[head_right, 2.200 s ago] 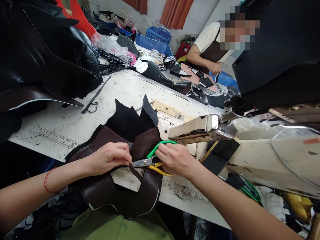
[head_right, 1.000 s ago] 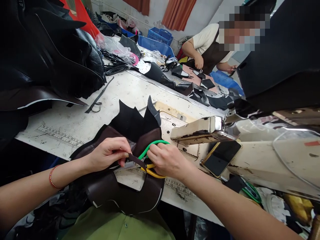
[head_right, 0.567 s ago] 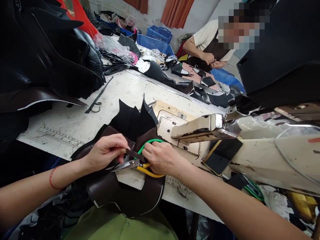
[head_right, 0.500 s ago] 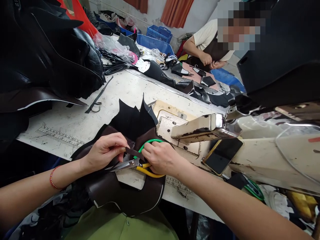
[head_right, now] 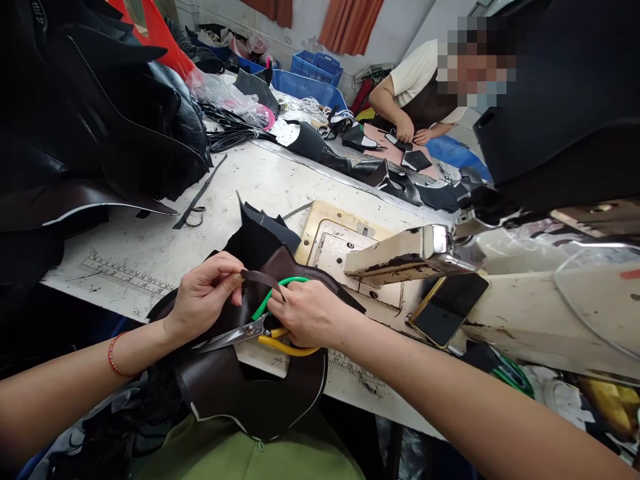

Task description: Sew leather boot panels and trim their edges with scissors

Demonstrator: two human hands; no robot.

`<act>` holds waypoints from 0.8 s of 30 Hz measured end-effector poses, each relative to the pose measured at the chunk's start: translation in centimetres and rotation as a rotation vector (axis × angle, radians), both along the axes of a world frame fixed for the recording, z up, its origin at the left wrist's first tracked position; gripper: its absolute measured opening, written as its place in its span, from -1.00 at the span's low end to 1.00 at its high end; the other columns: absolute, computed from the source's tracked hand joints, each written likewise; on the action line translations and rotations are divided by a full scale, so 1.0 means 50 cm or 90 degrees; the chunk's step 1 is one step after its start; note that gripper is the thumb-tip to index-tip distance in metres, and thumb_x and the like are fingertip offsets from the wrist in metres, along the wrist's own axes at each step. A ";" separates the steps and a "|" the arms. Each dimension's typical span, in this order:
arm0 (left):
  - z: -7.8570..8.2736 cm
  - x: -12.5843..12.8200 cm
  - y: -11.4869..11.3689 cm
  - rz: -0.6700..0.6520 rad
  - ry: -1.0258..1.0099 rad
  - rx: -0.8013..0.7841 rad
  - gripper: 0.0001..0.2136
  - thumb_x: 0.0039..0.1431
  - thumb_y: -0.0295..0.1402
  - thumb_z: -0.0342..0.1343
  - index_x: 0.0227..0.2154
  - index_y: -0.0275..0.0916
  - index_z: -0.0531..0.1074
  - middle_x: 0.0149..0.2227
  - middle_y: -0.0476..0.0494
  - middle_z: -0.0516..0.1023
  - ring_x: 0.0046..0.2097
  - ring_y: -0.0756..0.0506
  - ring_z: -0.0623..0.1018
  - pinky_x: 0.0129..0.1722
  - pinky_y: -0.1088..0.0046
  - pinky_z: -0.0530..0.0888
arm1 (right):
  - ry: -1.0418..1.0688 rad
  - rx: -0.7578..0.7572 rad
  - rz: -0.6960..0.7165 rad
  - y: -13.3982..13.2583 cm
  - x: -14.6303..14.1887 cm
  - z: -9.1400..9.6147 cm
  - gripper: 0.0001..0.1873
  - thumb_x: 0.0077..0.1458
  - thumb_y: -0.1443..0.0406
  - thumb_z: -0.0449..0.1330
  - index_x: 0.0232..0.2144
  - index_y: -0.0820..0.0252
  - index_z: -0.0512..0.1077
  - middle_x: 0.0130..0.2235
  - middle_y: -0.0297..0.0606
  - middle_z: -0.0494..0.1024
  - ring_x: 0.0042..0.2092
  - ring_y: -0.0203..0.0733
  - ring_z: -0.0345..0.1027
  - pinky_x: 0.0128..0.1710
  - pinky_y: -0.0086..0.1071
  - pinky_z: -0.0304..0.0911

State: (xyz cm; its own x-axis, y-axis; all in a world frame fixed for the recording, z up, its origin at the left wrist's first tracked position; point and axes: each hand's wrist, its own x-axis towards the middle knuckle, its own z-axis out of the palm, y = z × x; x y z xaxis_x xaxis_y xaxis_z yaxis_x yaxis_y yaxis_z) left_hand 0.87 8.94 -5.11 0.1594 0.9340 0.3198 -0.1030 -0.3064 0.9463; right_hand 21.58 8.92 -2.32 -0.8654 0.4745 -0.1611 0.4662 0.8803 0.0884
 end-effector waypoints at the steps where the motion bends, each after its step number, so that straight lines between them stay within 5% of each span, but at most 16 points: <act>1: 0.000 0.000 0.002 0.013 -0.004 -0.007 -0.91 0.22 -0.47 0.10 -0.40 -0.24 0.45 -0.40 0.04 0.38 -0.57 0.14 0.44 -0.56 0.59 0.39 | -0.010 -0.009 0.006 0.002 -0.008 0.004 -0.89 -0.05 0.32 0.13 -0.37 0.19 0.33 -0.33 -0.27 0.42 -0.40 -0.19 0.28 -0.46 -0.29 -0.05; 18: -0.009 0.006 0.020 0.085 -0.061 -0.166 -0.89 0.13 -0.31 0.21 -0.39 -0.23 0.45 -0.64 0.13 0.36 -0.59 0.08 0.38 -0.52 0.57 0.37 | 0.001 -0.048 0.095 0.016 -0.059 0.015 -0.87 0.14 0.43 0.02 -0.39 0.24 0.36 -0.39 -0.26 0.39 -0.46 -0.22 0.26 -0.51 -0.32 -0.01; 24: -0.012 0.010 0.026 0.080 -0.101 -0.225 -0.83 0.19 -0.23 0.14 -0.35 -0.23 0.40 -0.59 0.07 0.46 -0.52 0.05 0.46 -0.47 0.56 0.40 | 0.089 -0.017 0.241 -0.014 -0.107 0.029 -0.79 0.28 0.36 -0.02 -0.39 0.21 0.33 -0.42 -0.32 0.33 -0.48 -0.26 0.22 -0.53 -0.35 -0.01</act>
